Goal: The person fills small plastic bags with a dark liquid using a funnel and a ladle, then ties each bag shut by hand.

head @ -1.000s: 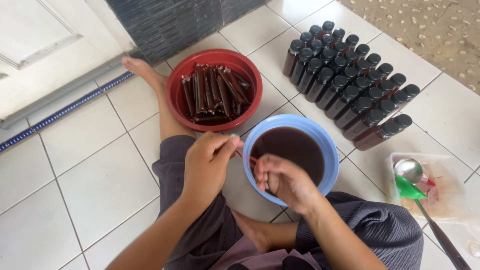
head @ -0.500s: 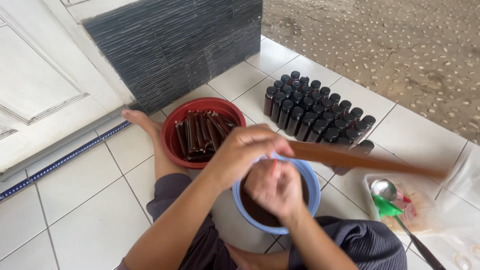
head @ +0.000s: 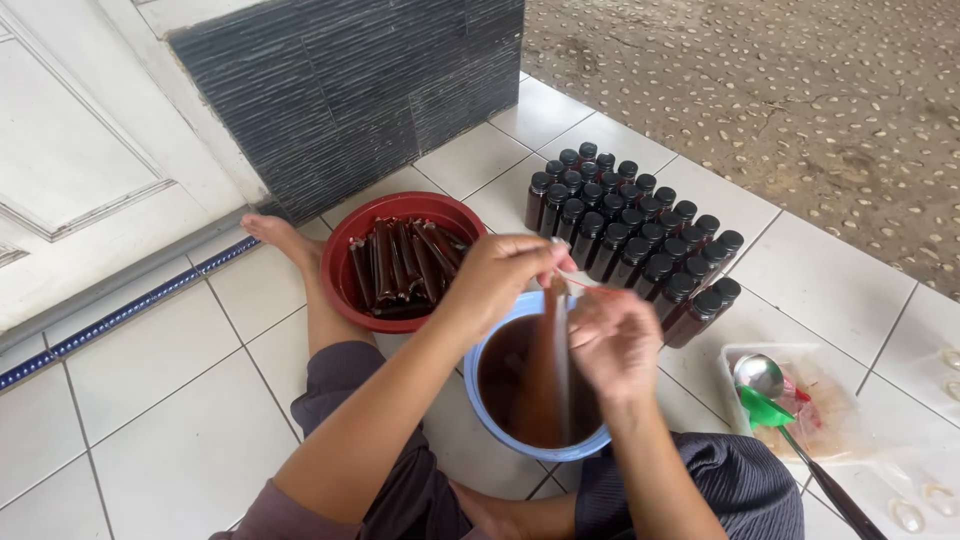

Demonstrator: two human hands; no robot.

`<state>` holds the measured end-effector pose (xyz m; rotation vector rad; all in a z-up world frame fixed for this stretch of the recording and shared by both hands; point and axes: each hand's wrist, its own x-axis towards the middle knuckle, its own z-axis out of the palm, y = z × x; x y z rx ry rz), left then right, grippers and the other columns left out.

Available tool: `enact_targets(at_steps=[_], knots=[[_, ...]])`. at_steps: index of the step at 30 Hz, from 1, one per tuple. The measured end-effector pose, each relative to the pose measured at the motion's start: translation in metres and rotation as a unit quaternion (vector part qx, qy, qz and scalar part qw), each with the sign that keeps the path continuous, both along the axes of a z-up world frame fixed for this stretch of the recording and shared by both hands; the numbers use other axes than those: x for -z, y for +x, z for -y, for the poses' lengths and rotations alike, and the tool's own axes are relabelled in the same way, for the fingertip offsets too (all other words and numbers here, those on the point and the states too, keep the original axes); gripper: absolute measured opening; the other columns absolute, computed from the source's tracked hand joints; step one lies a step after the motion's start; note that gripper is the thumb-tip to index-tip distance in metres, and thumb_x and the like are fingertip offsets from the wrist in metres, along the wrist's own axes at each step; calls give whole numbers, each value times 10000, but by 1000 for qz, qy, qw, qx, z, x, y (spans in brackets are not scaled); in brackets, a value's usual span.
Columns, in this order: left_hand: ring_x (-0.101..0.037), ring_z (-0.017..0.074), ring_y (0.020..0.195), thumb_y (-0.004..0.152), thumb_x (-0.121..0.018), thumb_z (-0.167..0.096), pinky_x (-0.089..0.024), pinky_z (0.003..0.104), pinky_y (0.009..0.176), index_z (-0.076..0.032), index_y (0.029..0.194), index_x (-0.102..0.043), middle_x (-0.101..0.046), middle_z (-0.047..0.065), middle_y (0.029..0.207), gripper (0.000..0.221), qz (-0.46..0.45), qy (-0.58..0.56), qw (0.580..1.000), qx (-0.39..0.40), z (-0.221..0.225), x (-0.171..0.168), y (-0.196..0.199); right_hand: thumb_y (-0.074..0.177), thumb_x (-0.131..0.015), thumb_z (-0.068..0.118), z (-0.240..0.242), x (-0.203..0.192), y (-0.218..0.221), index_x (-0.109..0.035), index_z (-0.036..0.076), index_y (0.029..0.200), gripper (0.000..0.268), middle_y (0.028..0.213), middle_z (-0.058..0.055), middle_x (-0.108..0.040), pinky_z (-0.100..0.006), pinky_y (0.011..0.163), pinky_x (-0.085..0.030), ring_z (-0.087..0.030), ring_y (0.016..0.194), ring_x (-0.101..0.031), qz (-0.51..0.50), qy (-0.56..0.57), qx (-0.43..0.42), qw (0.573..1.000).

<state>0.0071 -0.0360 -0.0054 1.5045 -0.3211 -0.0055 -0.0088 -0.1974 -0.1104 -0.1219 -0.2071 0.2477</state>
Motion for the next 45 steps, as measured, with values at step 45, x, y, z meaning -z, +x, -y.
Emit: enact_targets(at_steps=[45], knots=[[-466, 82, 530, 936, -685, -231, -385, 209, 512, -103, 830, -790, -696, 65, 645, 196, 9, 67, 994, 88, 6, 3, -8, 837, -625, 78, 10, 34, -12, -483, 171, 688, 226, 650, 85, -441, -231, 616, -410, -64, 547, -413, 0, 16, 25, 1000]])
